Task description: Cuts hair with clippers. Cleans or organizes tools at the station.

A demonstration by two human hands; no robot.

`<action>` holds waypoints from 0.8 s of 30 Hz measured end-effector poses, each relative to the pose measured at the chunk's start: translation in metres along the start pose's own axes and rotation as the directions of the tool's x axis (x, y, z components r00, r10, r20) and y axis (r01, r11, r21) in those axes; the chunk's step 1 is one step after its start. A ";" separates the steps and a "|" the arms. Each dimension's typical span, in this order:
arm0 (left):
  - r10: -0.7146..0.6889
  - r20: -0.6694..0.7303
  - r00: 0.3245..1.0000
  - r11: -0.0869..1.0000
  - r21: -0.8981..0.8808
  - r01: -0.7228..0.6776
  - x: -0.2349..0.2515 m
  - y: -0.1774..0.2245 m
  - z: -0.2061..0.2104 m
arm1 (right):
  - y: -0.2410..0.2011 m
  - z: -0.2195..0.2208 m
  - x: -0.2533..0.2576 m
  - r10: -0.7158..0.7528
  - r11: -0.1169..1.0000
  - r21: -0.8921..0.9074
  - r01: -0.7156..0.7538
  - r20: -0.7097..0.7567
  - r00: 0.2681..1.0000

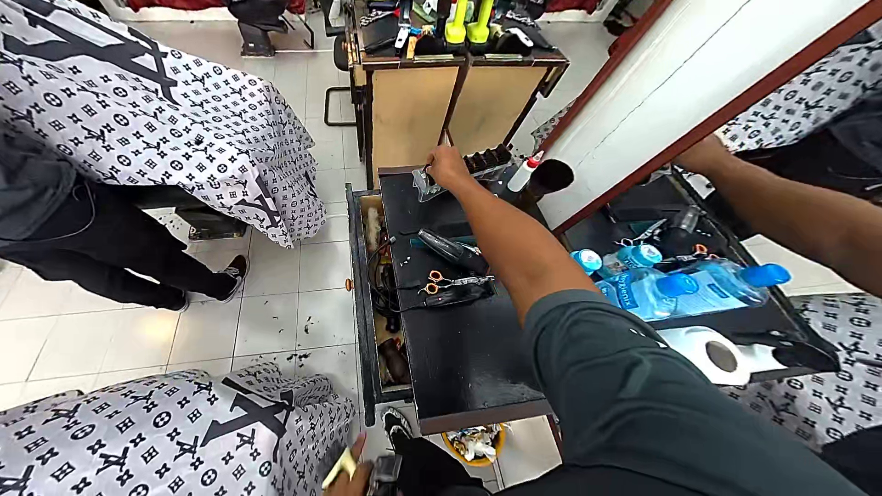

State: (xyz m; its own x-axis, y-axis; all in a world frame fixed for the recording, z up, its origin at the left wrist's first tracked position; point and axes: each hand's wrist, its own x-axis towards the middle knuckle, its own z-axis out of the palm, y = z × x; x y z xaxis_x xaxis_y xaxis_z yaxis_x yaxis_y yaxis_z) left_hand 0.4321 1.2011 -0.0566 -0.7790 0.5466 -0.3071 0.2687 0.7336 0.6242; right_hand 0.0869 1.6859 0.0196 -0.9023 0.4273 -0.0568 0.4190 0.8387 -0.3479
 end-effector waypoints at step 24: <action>0.019 0.344 0.939 0.962 0.249 -0.111 0.071 -0.039 -0.027 | -0.071 0.087 -0.282 -0.158 0.848 0.529 -0.029 0.305 0.939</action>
State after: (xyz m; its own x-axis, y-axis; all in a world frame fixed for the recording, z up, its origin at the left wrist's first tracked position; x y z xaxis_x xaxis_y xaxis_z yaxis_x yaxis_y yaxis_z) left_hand 0.3511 1.2008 -0.0832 -0.5315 0.6660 -0.5234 0.4858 0.7459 0.4558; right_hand 0.3026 1.4770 -0.0213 -0.9445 0.1659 -0.2836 0.3281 0.5207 -0.7882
